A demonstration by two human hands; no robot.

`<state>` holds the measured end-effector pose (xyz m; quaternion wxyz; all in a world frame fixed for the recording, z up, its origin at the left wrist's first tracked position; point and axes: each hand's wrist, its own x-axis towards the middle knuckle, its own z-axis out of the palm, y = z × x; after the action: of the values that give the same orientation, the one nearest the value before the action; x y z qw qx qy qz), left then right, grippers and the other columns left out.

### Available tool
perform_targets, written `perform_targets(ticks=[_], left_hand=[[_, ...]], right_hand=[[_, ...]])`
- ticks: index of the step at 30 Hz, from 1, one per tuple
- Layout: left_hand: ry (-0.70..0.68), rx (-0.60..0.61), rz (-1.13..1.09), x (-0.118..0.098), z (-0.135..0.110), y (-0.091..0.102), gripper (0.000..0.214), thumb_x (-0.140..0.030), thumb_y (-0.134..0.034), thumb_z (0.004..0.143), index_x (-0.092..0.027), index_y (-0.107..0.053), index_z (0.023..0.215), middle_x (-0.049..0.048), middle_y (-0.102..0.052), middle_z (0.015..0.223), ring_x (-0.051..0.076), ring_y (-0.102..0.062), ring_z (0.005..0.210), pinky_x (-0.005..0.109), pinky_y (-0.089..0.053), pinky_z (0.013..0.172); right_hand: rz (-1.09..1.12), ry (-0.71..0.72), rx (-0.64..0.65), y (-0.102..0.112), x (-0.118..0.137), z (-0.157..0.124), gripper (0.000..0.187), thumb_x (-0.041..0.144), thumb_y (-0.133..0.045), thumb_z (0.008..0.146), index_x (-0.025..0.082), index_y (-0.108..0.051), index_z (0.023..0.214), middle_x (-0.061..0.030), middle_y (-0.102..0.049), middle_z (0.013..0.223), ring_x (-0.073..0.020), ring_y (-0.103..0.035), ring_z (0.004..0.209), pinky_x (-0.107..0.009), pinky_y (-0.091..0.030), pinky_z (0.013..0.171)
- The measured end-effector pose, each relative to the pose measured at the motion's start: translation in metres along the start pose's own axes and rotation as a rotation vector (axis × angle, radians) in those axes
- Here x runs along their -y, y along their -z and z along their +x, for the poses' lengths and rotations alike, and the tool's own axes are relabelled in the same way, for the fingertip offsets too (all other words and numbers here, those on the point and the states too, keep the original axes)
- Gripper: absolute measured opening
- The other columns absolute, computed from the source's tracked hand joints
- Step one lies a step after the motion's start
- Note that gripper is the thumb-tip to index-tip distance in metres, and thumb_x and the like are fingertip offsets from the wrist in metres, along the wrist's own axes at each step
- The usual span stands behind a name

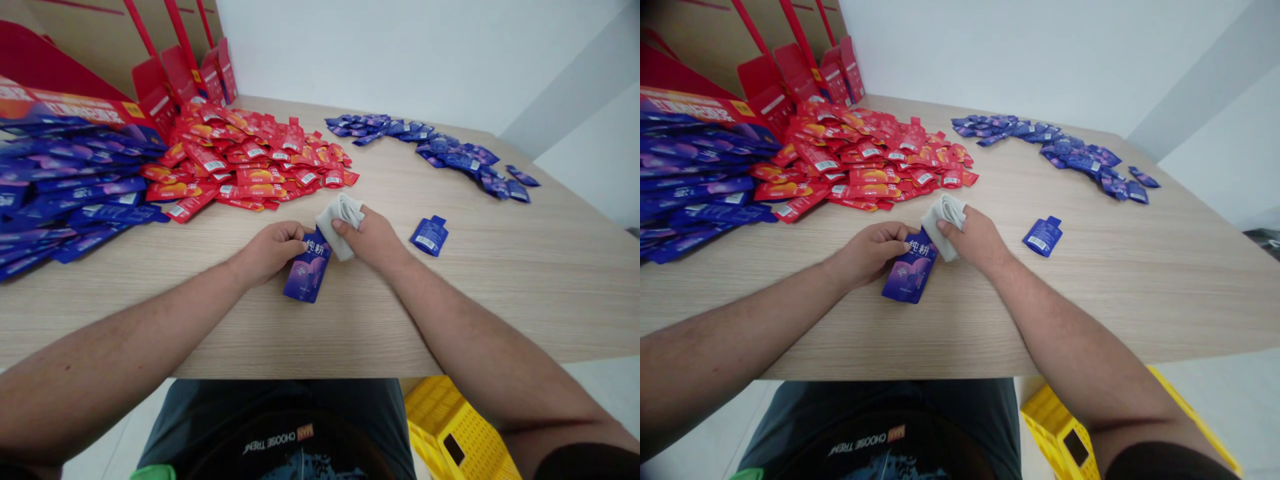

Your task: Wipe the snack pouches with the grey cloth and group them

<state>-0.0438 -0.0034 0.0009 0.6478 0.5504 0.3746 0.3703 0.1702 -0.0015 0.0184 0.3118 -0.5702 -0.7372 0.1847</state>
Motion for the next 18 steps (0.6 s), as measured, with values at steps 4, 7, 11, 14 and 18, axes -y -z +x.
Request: perform_targets(ticks=[4, 7, 11, 14, 18], left_hand=[[-0.025, -0.034, 0.0, -0.001, 0.0, -0.002, 0.026, -0.023, -0.07, 0.068, -0.018, -0.045, 0.066, -0.0009, -0.059, 0.075, 0.01, -0.051, 0.064, 0.024, -0.037, 0.058], [0.017, -0.09, -0.009, 0.0, 0.001, -0.002, 0.022, -0.025, -0.07, 0.071, -0.019, -0.048, 0.07, -0.0048, -0.05, 0.062, 0.009, -0.044, 0.054, 0.023, -0.033, 0.053], [0.033, -0.121, -0.014, 0.001, 0.002, -0.002, 0.02, -0.026, -0.069, 0.072, -0.02, -0.051, 0.073, -0.0047, -0.051, 0.061, 0.009, -0.045, 0.052, 0.023, -0.033, 0.051], [0.042, -0.126, -0.03, 0.0, 0.002, -0.002, 0.022, -0.024, -0.073, 0.068, -0.019, -0.052, 0.073, -0.0043, -0.055, 0.063, 0.009, -0.047, 0.053, 0.023, -0.036, 0.053], [0.074, -0.151, -0.053, -0.002, 0.002, -0.003, 0.022, -0.023, -0.073, 0.068, -0.019, -0.051, 0.071, -0.0039, -0.056, 0.062, 0.009, -0.049, 0.053, 0.023, -0.037, 0.051]], right_hand=[[0.021, 0.096, -0.05, 0.005, 0.004, -0.003, 0.044, 0.047, -0.059, 0.089, 0.017, -0.067, 0.121, -0.0123, -0.073, 0.113, -0.029, -0.067, 0.102, -0.042, -0.051, 0.088], [-0.008, 0.177, -0.032, 0.006, 0.012, -0.009, 0.045, 0.051, -0.061, 0.088, 0.017, -0.068, 0.118, -0.0127, -0.073, 0.112, -0.0295, -0.066, 0.104, -0.043, -0.05, 0.09], [0.012, 0.148, -0.077, 0.007, 0.019, -0.013, 0.047, 0.053, -0.059, 0.09, 0.019, -0.066, 0.122, -0.0117, -0.072, 0.114, -0.0287, -0.066, 0.102, -0.042, -0.051, 0.088], [0.019, 0.192, 0.002, 0.004, 0.021, -0.013, 0.043, 0.052, -0.058, 0.091, 0.02, -0.066, 0.119, -0.0098, -0.072, 0.112, -0.0267, -0.066, 0.1, -0.039, -0.05, 0.087], [-0.155, 0.112, 0.091, 0.0, 0.02, -0.01, 0.041, 0.053, -0.059, 0.09, 0.016, -0.069, 0.104, -0.0126, -0.071, 0.101, -0.0282, -0.065, 0.094, -0.038, -0.048, 0.082]])
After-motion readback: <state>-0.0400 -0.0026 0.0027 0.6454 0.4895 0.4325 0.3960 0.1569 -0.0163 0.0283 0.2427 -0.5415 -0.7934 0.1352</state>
